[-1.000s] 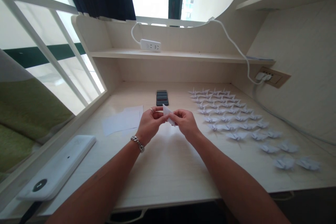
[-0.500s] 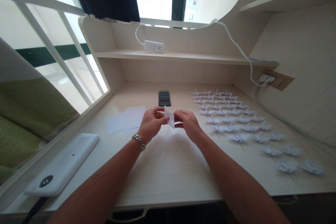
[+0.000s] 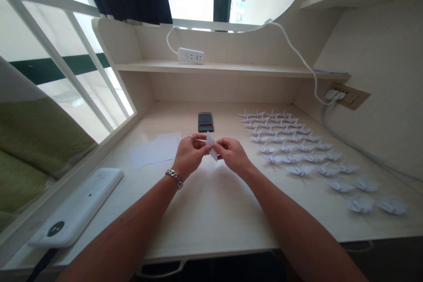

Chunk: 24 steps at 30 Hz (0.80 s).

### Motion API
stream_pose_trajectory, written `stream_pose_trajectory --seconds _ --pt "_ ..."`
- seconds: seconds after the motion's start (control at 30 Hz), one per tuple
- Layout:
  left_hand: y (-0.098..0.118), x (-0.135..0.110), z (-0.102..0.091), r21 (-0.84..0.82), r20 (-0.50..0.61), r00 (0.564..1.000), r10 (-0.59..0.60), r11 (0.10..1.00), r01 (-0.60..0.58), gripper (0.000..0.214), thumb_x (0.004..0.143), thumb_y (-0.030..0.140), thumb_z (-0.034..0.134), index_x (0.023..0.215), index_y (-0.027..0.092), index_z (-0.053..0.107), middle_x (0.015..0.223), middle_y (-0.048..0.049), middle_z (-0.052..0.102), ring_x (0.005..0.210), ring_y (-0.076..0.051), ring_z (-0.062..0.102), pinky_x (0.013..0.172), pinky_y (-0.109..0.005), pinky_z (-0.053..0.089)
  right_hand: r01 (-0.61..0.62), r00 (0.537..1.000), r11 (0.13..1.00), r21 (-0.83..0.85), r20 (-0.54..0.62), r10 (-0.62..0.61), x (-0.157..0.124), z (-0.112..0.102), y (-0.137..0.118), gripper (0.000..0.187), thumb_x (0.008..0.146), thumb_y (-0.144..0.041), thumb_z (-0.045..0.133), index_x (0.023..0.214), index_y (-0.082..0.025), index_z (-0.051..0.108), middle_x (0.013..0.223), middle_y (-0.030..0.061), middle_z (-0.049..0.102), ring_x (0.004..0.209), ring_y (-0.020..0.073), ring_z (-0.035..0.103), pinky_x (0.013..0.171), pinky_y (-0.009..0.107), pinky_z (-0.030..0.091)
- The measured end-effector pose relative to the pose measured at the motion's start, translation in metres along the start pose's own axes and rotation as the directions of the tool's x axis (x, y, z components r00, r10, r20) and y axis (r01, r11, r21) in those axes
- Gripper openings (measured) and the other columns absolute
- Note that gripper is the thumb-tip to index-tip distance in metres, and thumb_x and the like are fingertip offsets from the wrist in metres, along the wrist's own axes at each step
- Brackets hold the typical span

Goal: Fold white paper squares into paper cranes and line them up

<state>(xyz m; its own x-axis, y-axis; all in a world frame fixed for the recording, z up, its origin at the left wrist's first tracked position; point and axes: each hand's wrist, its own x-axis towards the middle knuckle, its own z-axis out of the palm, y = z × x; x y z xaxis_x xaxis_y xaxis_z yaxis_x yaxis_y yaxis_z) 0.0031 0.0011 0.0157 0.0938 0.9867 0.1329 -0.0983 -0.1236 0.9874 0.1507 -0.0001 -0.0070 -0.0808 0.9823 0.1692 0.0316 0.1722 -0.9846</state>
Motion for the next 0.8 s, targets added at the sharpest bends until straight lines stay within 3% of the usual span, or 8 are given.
stream_pose_trajectory --seconds 0.2,0.4,0.8 --pt "-0.005 0.003 -0.001 -0.018 -0.016 1.0 -0.011 1.0 0.011 0.036 0.059 0.024 0.083 0.088 0.01 0.068 0.072 -0.0072 0.074 0.066 -0.016 0.068 0.068 -0.03 0.053 -0.021 0.995 0.998 0.064 -0.092 0.027 0.004 -0.001 0.006 0.029 0.074 -0.045 0.069 0.069 -0.017 0.063 0.061 0.0016 0.064 0.057 0.0151 0.059 0.059 0.031 0.052" --pt "-0.004 0.003 -0.003 0.049 -0.095 0.995 0.024 0.999 -0.02 0.034 0.059 0.021 0.081 0.09 0.011 0.067 0.066 -0.0038 0.071 0.06 -0.015 0.065 0.062 -0.029 0.052 -0.117 0.993 0.967 0.228 0.007 0.119 -0.001 0.004 -0.003 0.033 0.065 -0.045 0.078 0.069 -0.015 0.067 0.065 0.0034 0.067 0.059 0.0142 0.061 0.061 0.031 0.053" --pt "-0.001 0.0 0.001 0.06 -0.116 0.993 0.036 0.998 -0.029 0.033 0.059 0.019 0.08 0.088 0.012 0.065 0.063 -0.0023 0.07 0.056 -0.014 0.063 0.058 -0.027 0.049 -0.081 0.995 0.951 0.3 -0.035 0.095 -0.003 0.004 -0.009 0.029 0.06 -0.039 0.081 0.066 -0.015 0.066 0.06 0.0015 0.066 0.056 0.0136 0.059 0.059 0.03 0.05"
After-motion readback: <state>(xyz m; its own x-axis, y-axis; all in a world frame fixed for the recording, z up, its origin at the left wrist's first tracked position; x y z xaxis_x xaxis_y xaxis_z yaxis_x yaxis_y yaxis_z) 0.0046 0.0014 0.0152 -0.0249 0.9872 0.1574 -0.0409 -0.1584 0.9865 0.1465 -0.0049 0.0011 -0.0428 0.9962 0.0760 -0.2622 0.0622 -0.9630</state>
